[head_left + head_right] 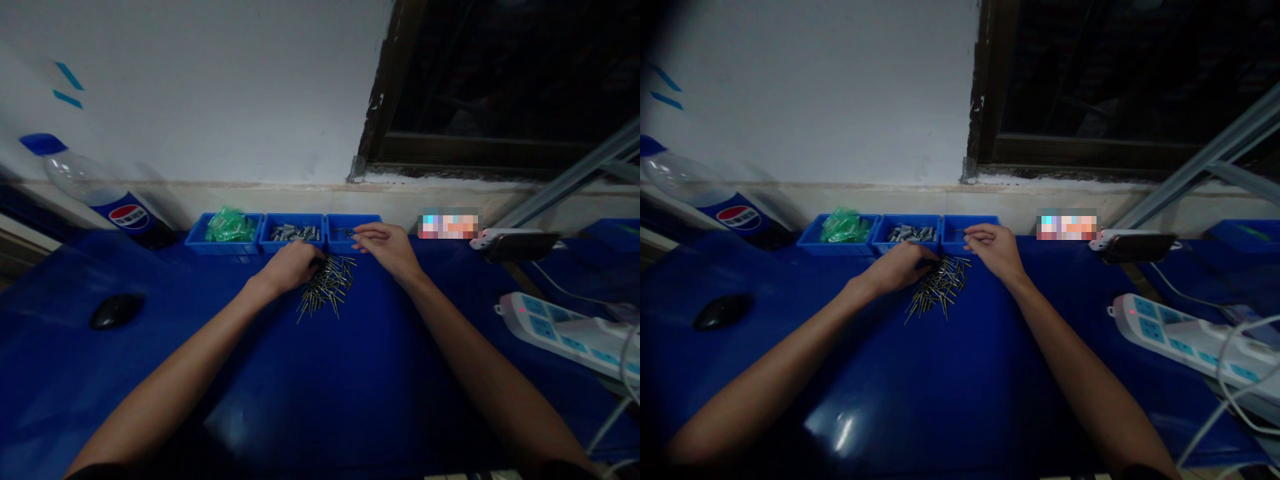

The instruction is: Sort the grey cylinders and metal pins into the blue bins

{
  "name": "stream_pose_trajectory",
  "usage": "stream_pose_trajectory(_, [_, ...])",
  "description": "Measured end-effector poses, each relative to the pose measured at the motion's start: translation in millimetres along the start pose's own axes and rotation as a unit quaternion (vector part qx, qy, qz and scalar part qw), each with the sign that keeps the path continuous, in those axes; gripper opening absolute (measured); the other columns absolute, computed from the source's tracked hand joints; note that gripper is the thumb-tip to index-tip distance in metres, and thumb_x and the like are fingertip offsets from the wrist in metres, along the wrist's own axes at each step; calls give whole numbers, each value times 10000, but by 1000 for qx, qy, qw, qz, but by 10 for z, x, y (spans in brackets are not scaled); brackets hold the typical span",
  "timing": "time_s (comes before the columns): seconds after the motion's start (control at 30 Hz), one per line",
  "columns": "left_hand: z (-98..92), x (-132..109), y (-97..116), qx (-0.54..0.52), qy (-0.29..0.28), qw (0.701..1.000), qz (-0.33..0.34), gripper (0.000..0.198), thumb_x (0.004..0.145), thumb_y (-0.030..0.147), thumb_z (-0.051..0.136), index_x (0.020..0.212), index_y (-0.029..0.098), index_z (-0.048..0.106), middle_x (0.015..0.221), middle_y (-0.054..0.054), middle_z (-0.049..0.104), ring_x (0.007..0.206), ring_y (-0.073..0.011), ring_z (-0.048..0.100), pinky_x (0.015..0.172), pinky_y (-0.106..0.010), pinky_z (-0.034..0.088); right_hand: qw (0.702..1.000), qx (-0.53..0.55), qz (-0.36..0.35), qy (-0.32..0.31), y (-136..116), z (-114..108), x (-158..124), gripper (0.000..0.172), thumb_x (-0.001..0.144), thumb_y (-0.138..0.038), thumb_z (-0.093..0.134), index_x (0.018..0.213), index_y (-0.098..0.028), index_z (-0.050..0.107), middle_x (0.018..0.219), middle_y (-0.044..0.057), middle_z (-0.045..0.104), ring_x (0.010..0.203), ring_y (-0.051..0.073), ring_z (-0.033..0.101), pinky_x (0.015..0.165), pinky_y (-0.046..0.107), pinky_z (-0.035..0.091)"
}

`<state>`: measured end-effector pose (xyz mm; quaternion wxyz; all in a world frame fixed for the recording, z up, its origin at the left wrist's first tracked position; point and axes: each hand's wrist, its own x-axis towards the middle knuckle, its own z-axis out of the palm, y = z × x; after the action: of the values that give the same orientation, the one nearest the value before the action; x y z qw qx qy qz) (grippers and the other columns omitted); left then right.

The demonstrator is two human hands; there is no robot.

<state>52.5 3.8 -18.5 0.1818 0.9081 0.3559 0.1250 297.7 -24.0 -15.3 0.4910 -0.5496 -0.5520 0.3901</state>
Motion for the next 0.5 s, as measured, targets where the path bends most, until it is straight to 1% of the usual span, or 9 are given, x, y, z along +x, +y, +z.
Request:
stream_pose_trajectory(0.07, [11,-7,2,11,4,1000,-5,292,853,59,616,1034,195,801,1015,-98,817,966,-238,766,906,-325,581,1000,-4,3,-15,-2,13,-8,200,783,-331,765,951,-224,770,895,82,798,824,255,781,772,433,626])
stream_pose_trajectory(0.2, [19,-2,8,55,-3,998,-15,391,815,-7,576,1080,182,792,1029,-117,810,944,-242,760,858,-326,577,999,-14,-1,-36,-9,20,-16,185,800,-352,756,942,-235,771,924,87,798,853,261,773,766,435,620])
stream_pose_trajectory(0.37, [13,5,33,72,-24,997,-19,446,801,-40,526,1093,178,783,1000,-117,802,901,-232,755,789,-294,543,999,-13,-11,-47,-24,31,-21,183,793,-362,766,921,-231,764,883,80,793,826,251,766,755,425,610])
stream_pose_trajectory(0.5, [-5,4,43,69,-20,997,-25,440,801,-29,521,1102,171,771,936,-107,792,833,-219,741,731,-283,519,998,-10,-14,-52,-30,42,-26,175,786,-350,778,911,-229,761,870,75,792,810,249,766,751,424,603])
